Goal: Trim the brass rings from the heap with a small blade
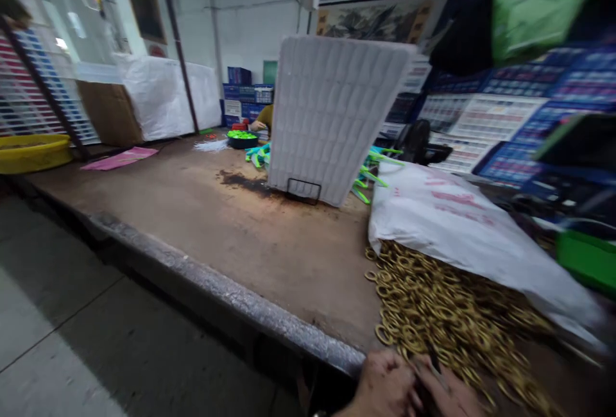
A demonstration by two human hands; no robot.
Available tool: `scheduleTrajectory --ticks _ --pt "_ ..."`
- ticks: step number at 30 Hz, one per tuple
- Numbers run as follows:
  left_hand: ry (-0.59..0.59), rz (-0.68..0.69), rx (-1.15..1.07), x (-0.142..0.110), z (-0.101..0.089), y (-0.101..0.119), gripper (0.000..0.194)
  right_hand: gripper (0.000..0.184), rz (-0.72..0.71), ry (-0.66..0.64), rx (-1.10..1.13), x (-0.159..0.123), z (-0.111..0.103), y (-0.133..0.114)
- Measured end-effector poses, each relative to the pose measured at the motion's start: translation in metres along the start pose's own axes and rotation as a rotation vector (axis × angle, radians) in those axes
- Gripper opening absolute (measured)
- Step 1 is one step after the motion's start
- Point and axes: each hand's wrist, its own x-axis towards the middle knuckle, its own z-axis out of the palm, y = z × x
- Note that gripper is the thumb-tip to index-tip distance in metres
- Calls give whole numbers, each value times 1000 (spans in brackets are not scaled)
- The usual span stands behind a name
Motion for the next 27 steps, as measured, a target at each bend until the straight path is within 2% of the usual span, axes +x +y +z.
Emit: scheduleTrajectory --ticks 2,3,7,11,14,18,21,23,27 --pt "-6 104 7 -5 -3 -3 27 39 35 -90 158 -8 -1 -16" --pt "11 137 18 -7 -5 -5 28 38 43 -95 211 -12 -1 -23" --pt "-53 137 25 -16 -5 -9 31 34 0 -15 290 -22 -7 -38" --pt "-45 153 15 -25 4 -11 37 32 -37 -33 303 -33 -17 -36" --pt "-69 143 -9 -29 16 -15 37 32 -41 -36 339 -39 -28 -26" --pt "-109 156 -12 -28 36 -19 32 30 -32 -18 393 -47 -44 0" --pt "-95 158 53 -27 53 -18 31 23 -76 8 274 -56 -54 24" --pt "-75 166 121 -26 65 -17 33 14 -126 -26 202 -64 -57 37" --pt "-52 189 222 -23 84 -16 36 20 -142 -16 145 -71 -63 49"
